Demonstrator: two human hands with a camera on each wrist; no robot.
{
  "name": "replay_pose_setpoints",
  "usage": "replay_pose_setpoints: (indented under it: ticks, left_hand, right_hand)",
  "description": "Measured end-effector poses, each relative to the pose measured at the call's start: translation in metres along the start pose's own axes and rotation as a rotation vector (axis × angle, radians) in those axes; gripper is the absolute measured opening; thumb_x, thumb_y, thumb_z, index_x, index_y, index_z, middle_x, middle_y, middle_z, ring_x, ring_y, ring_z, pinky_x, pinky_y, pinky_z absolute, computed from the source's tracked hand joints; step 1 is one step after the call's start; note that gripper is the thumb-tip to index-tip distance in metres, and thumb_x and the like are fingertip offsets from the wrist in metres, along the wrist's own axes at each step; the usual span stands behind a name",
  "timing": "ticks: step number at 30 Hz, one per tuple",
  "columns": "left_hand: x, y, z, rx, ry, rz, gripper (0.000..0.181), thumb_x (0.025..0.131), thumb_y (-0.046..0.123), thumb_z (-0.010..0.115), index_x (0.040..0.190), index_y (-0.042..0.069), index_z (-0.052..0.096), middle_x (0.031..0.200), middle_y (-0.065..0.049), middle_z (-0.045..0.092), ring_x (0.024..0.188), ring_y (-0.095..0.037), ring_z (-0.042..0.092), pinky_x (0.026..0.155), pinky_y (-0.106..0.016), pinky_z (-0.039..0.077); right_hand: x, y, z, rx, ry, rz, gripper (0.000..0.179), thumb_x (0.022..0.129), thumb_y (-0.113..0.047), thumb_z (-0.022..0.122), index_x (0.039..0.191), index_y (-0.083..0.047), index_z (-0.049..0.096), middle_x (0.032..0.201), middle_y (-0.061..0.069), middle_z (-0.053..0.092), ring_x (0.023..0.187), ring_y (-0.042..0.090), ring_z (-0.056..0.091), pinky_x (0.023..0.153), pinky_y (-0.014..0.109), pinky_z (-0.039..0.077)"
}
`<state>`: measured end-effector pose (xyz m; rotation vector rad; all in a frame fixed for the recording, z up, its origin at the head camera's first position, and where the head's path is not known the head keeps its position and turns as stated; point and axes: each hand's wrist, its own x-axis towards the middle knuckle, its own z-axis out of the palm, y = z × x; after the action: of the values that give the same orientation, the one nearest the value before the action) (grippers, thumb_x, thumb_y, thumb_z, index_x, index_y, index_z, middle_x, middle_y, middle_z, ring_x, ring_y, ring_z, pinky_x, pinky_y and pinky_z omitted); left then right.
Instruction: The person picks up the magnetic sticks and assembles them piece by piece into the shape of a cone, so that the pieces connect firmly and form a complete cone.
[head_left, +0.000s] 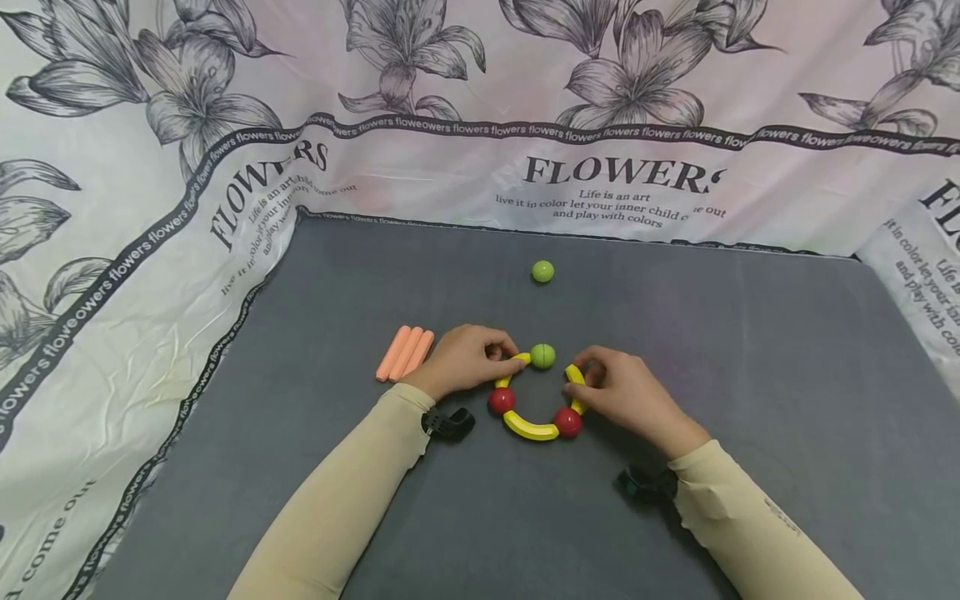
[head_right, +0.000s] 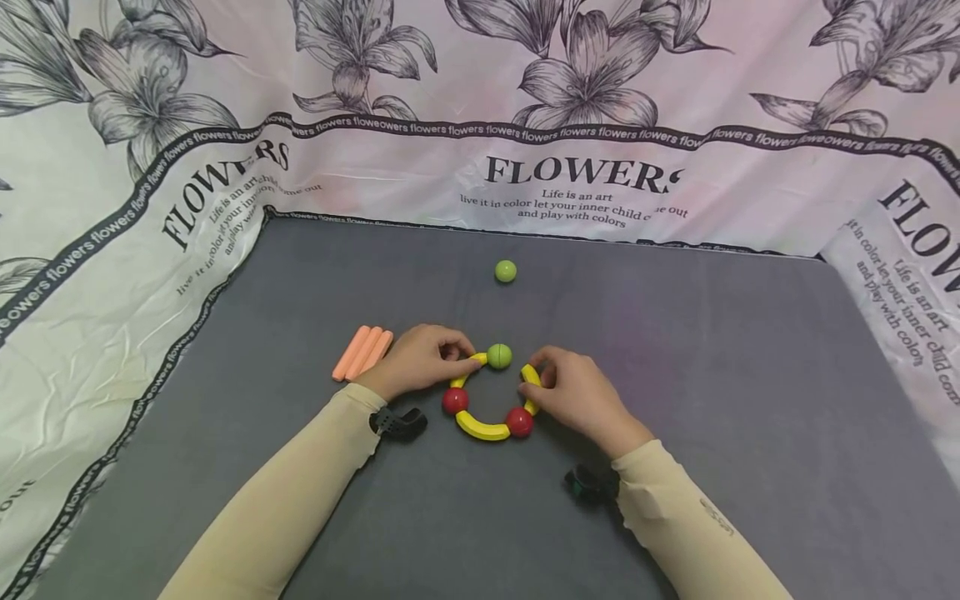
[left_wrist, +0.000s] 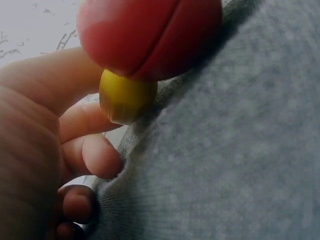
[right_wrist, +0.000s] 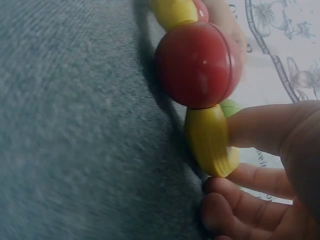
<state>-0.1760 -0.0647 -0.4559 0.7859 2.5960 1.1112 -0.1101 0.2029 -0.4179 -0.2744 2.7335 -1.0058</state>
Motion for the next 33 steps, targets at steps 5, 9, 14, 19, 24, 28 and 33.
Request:
replay_pose_setpoints:
  ticks: [5, 9, 14, 19, 24, 28, 33]
  left_hand:
    - [0.001, 0.001, -0.001, 0.016, -0.023, 0.006, 0.016, 0.095, 0.045, 0.078, 0.1, 0.03, 0.081, 0.074, 0.008, 0.06, 0.072, -0.011, 0.054, 0.065, -0.027, 0.041]
    - [0.0, 0.003, -0.002, 0.014, -0.032, 0.009, 0.017, 0.095, 0.045, 0.078, 0.101, 0.03, 0.081, 0.075, 0.008, 0.061, 0.075, -0.013, 0.055, 0.067, -0.028, 0.042]
    - [0.0, 0.004, -0.003, 0.011, -0.047, 0.021, 0.017, 0.095, 0.044, 0.078, 0.102, 0.029, 0.082, 0.074, 0.008, 0.061, 0.074, -0.013, 0.054, 0.066, -0.028, 0.041]
    - [0.001, 0.005, -0.006, 0.0, -0.078, 0.016, 0.019, 0.097, 0.043, 0.075, 0.105, 0.027, 0.082, 0.075, 0.008, 0.063, 0.071, -0.012, 0.055, 0.064, -0.027, 0.041]
    - [0.0, 0.015, -0.028, -0.012, -0.105, -0.046, 0.023, 0.102, 0.038, 0.069, 0.111, 0.019, 0.08, 0.087, 0.007, 0.07, 0.073, -0.014, 0.06, 0.066, -0.029, 0.048]
    - [-0.008, 0.022, -0.058, 0.096, -0.038, -0.135, 0.025, 0.105, 0.034, 0.066, 0.115, 0.014, 0.078, 0.101, 0.002, 0.073, 0.082, -0.016, 0.064, 0.074, -0.034, 0.054]
    - [-0.024, 0.028, -0.094, 0.239, -0.038, -0.275, 0.021, 0.103, 0.027, 0.068, 0.097, 0.009, 0.077, 0.089, -0.004, 0.07, 0.072, -0.019, 0.063, 0.072, -0.038, 0.053]
  right_hand:
    - [0.0, 0.002, 0.004, 0.001, 0.015, -0.038, 0.033, 0.092, -0.025, 0.081, 0.119, -0.007, 0.071, 0.079, -0.001, 0.064, 0.062, 0.014, 0.055, 0.057, 0.03, 0.046]
    - [0.001, 0.003, 0.008, -0.013, 0.024, -0.067, 0.031, 0.092, -0.024, 0.081, 0.118, -0.008, 0.073, 0.079, -0.002, 0.063, 0.06, 0.013, 0.054, 0.055, 0.029, 0.045]
    - [0.002, 0.003, 0.012, -0.013, 0.024, -0.094, 0.03, 0.092, -0.023, 0.082, 0.118, -0.009, 0.074, 0.079, -0.002, 0.063, 0.059, 0.013, 0.054, 0.054, 0.029, 0.046]
    - [0.002, 0.003, 0.014, -0.016, 0.021, -0.105, 0.029, 0.092, -0.024, 0.082, 0.116, -0.009, 0.074, 0.079, -0.002, 0.062, 0.058, 0.013, 0.054, 0.054, 0.03, 0.045]
    - [0.004, 0.004, 0.014, -0.001, 0.018, -0.103, 0.029, 0.092, -0.026, 0.083, 0.115, -0.01, 0.074, 0.08, -0.002, 0.062, 0.06, 0.014, 0.054, 0.054, 0.029, 0.045]
    - [0.004, 0.006, 0.014, 0.012, 0.023, -0.095, 0.029, 0.092, -0.028, 0.083, 0.115, -0.012, 0.074, 0.082, -0.002, 0.062, 0.061, 0.014, 0.054, 0.055, 0.028, 0.044]
    - [0.003, 0.008, 0.015, 0.028, 0.033, -0.109, 0.029, 0.092, -0.029, 0.083, 0.115, -0.012, 0.075, 0.083, -0.003, 0.063, 0.061, 0.014, 0.054, 0.055, 0.027, 0.044]
